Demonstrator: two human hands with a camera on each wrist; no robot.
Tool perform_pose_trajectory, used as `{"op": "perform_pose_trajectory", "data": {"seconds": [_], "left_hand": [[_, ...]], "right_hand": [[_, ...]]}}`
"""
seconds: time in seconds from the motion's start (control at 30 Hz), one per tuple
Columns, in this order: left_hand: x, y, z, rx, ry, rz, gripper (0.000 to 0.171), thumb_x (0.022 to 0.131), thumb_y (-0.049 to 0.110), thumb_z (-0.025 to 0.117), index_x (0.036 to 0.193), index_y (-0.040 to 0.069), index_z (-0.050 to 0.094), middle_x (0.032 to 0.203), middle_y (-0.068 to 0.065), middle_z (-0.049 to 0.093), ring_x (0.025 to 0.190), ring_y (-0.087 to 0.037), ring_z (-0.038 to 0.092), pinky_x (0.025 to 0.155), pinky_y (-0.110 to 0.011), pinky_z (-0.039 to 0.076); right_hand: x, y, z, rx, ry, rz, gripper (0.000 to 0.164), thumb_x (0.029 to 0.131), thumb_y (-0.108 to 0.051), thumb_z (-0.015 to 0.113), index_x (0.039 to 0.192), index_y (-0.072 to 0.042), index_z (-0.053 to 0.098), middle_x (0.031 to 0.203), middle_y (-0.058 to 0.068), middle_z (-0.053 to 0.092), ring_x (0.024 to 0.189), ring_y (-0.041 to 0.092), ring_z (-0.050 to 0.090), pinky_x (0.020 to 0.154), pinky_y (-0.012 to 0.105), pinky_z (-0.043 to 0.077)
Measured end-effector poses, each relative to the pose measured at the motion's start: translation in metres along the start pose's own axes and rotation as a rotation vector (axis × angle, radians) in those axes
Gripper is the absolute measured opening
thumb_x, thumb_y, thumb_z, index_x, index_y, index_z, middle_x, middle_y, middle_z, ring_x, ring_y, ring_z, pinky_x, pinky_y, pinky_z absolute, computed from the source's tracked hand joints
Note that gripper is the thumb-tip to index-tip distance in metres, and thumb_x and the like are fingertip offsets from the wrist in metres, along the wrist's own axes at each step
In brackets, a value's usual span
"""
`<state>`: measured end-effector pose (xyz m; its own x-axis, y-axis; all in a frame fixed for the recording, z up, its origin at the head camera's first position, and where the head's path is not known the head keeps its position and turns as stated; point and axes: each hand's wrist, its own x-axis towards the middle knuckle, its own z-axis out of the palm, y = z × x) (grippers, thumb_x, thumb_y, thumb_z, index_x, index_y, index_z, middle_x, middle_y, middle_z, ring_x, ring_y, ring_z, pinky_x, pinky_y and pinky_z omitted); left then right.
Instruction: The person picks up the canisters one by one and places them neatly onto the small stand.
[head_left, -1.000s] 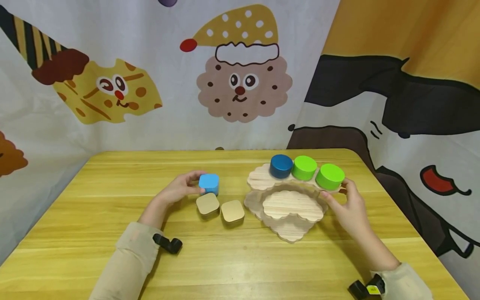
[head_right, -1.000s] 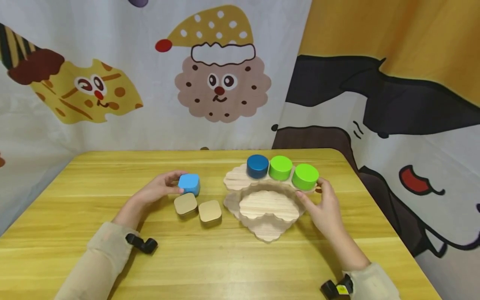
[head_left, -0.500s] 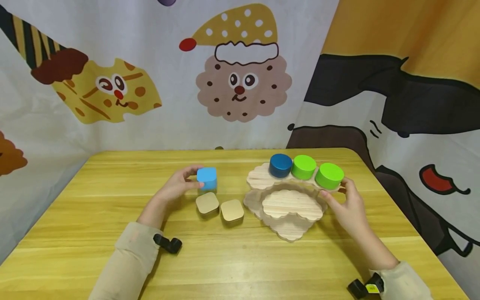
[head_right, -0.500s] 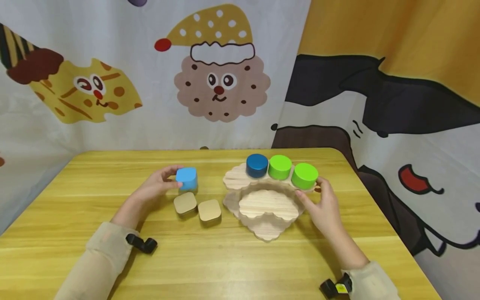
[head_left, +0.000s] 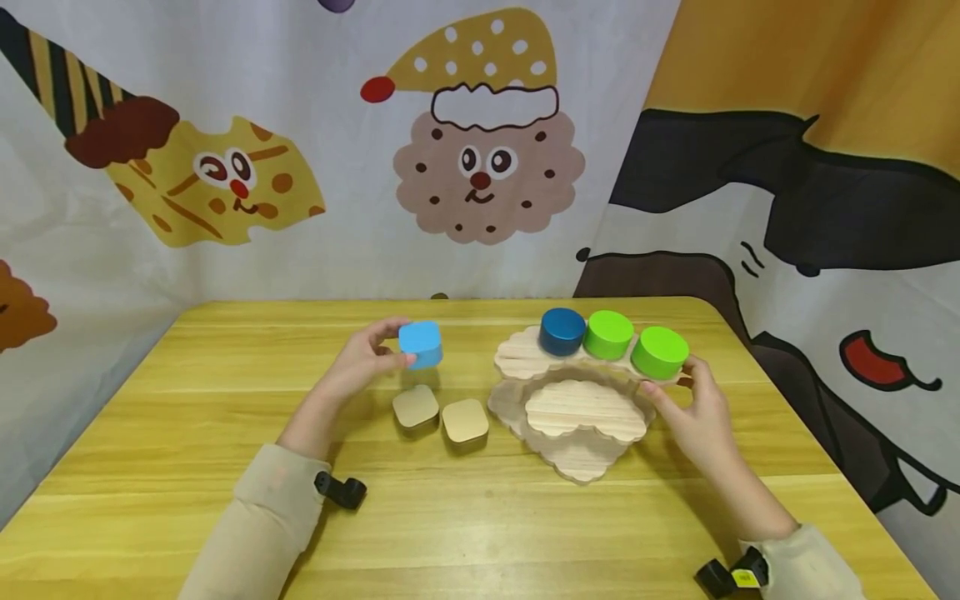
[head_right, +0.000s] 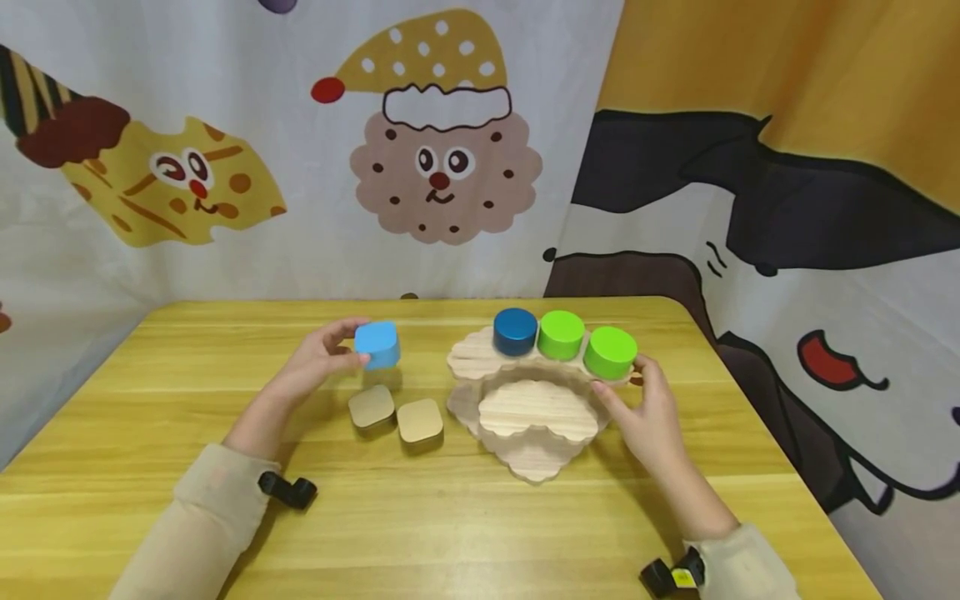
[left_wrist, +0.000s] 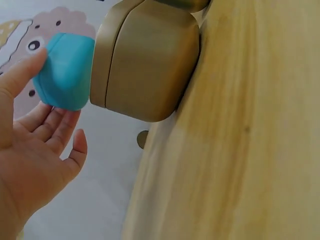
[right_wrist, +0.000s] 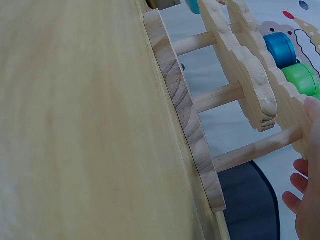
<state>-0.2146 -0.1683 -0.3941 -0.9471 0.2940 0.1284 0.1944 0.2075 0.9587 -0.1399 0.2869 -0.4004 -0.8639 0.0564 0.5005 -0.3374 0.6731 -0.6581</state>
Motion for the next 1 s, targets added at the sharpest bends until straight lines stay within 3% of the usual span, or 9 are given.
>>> {"op": "perform_pose_trajectory", "data": {"seconds": [0.33,0.7,1.0], "left_hand": [[-0.001,0.018,0.012,-0.039,0.031,0.046,0.055,0.082,0.008,0.075,0.131,0.002,0.053,0.120,-0.013,0.056,0.109,-0.028,0.046,0.083,-0.034,0.040],[-0.004,0.038,0.027,-0.018,0.049,0.092,0.055,0.079,0.008,0.078,0.129,0.002,0.055,0.119,-0.011,0.059,0.109,-0.023,0.048,0.086,-0.039,0.038],[-0.004,0.054,0.044,-0.005,0.055,0.128,0.056,0.077,0.010,0.080,0.127,0.004,0.057,0.116,-0.008,0.061,0.108,-0.021,0.050,0.087,-0.043,0.038]], "right_hand": [[0.000,-0.001,0.000,-0.005,0.003,-0.010,0.056,0.087,-0.013,0.072,0.130,0.008,0.042,0.123,0.021,0.052,0.109,0.032,0.048,0.087,0.013,0.032],[0.000,-0.001,0.000,-0.018,-0.003,-0.004,0.056,0.088,-0.014,0.071,0.130,0.008,0.042,0.123,0.022,0.052,0.110,0.033,0.048,0.091,0.028,0.037],[0.000,-0.001,0.000,-0.017,0.001,-0.007,0.056,0.088,-0.013,0.072,0.130,0.008,0.042,0.123,0.021,0.052,0.110,0.032,0.048,0.089,0.020,0.035]]}}
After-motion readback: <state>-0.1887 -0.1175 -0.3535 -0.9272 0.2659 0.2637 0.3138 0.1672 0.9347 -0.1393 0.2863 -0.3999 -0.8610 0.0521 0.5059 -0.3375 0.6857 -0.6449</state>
